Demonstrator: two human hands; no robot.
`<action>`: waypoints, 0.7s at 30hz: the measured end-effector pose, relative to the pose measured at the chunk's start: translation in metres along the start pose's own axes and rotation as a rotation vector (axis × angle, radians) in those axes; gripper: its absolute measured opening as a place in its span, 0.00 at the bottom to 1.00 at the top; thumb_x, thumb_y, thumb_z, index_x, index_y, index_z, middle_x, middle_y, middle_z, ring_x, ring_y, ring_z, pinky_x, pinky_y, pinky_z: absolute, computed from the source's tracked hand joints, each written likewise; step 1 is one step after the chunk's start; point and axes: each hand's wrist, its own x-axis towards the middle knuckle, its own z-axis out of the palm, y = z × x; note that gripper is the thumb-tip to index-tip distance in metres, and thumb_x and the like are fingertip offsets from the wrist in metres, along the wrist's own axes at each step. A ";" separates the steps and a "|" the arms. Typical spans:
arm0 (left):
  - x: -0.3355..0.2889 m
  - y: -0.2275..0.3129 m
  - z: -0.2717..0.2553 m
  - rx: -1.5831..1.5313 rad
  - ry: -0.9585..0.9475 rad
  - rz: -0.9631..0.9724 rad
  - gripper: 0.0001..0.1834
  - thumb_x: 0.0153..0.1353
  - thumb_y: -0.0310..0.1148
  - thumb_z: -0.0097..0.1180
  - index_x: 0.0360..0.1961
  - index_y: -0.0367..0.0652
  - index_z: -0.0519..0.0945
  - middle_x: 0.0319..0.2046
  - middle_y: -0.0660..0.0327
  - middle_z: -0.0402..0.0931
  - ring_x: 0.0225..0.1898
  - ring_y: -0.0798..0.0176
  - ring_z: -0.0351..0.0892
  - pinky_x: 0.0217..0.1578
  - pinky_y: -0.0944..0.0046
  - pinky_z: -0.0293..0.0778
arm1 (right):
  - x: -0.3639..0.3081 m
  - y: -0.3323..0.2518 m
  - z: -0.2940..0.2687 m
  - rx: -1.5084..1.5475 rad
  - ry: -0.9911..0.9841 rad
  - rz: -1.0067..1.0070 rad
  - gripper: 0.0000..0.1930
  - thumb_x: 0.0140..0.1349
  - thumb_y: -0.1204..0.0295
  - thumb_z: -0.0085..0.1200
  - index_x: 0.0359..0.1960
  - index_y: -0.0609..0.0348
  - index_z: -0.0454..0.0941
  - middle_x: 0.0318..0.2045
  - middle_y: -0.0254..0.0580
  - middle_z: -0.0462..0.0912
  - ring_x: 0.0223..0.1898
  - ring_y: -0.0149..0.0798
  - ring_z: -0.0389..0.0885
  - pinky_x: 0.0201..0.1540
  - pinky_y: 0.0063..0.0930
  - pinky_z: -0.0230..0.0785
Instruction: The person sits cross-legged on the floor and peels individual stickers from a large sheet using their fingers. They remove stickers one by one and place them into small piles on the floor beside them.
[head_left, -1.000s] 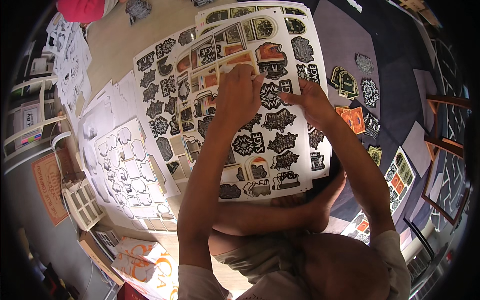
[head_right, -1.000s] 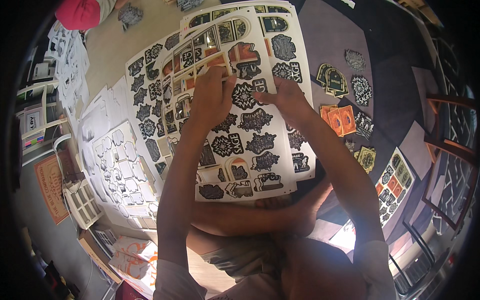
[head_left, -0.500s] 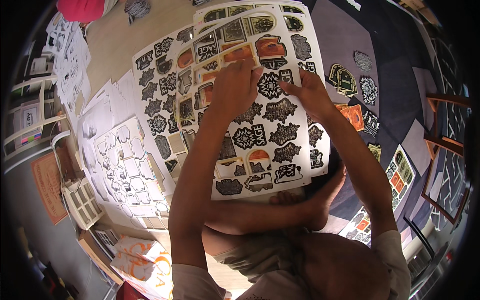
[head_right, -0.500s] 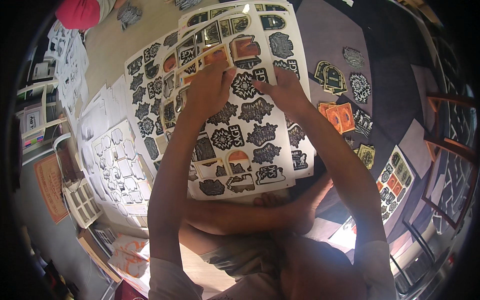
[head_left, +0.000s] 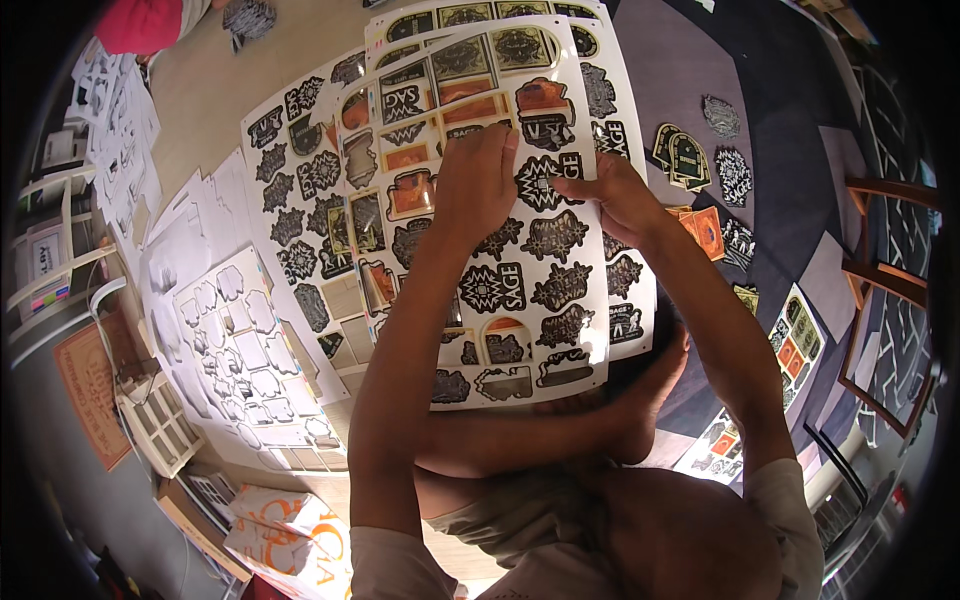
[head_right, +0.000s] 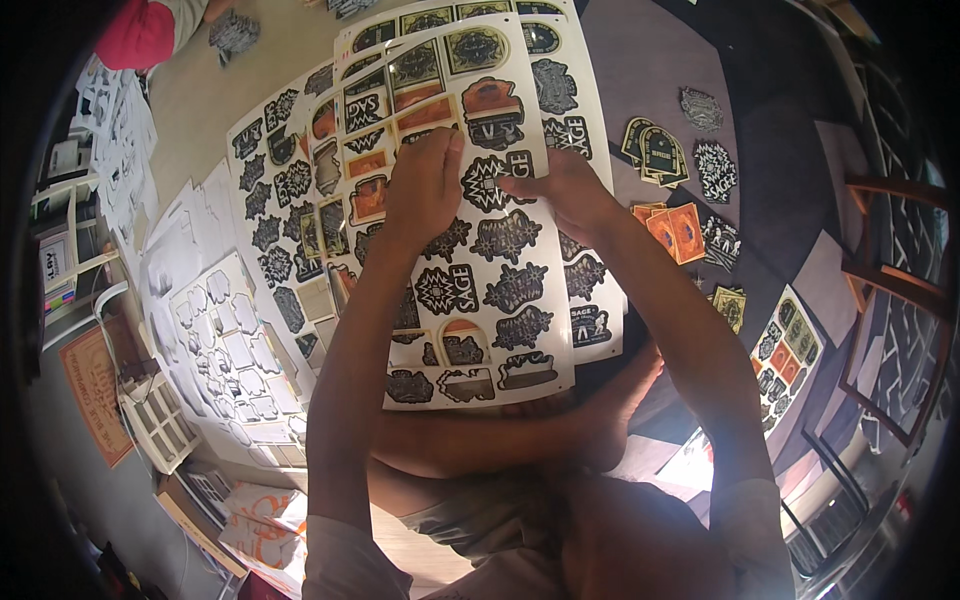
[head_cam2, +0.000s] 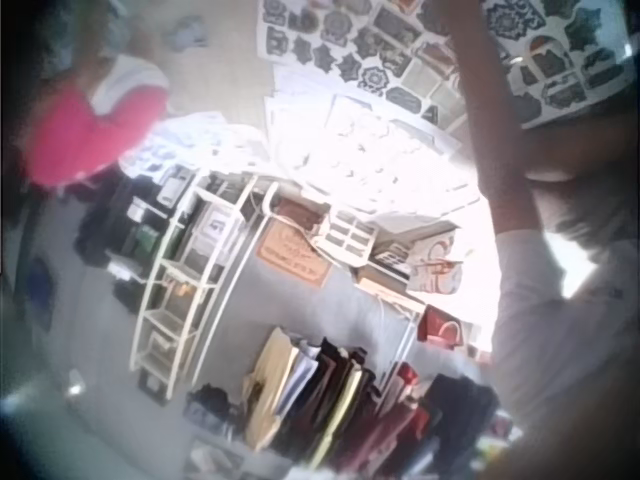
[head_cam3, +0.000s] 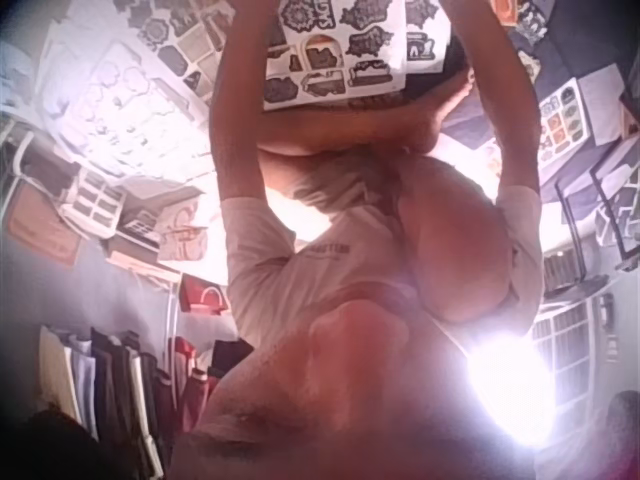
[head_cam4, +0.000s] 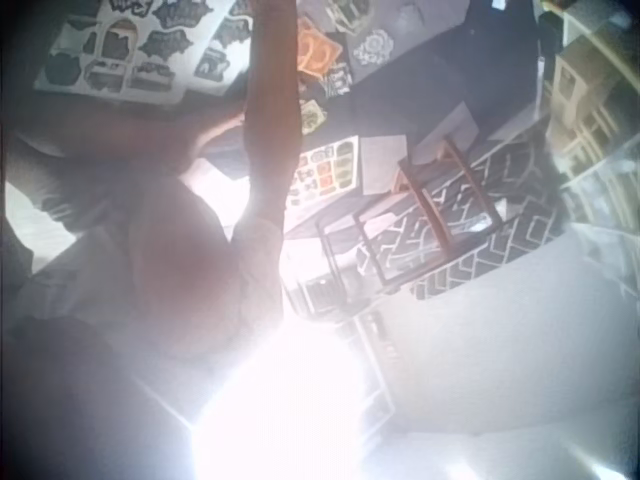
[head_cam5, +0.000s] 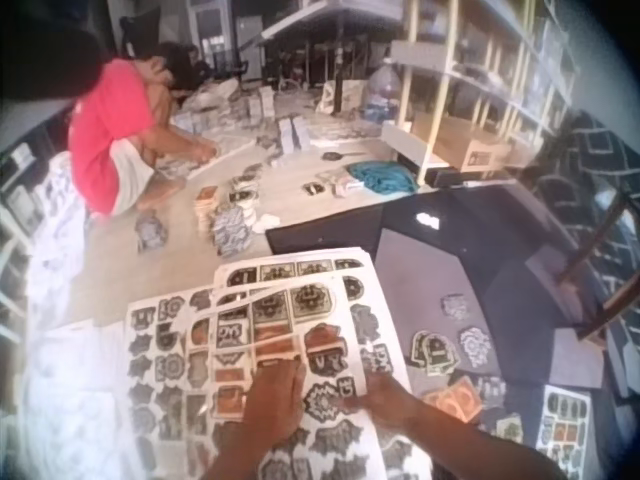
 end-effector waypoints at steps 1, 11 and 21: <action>-0.002 -0.003 0.003 -0.036 0.015 0.001 0.09 0.73 0.30 0.47 0.39 0.35 0.76 0.29 0.44 0.79 0.34 0.37 0.78 0.38 0.44 0.69 | 0.000 0.000 0.000 0.015 -0.002 0.014 0.20 0.60 0.80 0.67 0.53 0.66 0.77 0.47 0.42 0.84 0.44 0.34 0.84 0.51 0.32 0.79; -0.011 -0.014 0.015 -0.105 0.093 0.030 0.06 0.73 0.29 0.49 0.38 0.37 0.75 0.28 0.50 0.76 0.33 0.42 0.75 0.39 0.48 0.66 | 0.002 0.002 -0.004 0.057 -0.034 0.118 0.22 0.60 0.79 0.68 0.54 0.67 0.76 0.46 0.41 0.84 0.44 0.33 0.84 0.49 0.30 0.80; -0.011 -0.013 0.016 -0.020 0.058 0.029 0.07 0.73 0.29 0.49 0.38 0.37 0.76 0.31 0.48 0.78 0.34 0.40 0.76 0.41 0.48 0.68 | -0.016 0.009 -0.005 -0.449 0.209 -0.076 0.12 0.65 0.74 0.63 0.47 0.67 0.83 0.35 0.40 0.88 0.33 0.29 0.84 0.38 0.27 0.78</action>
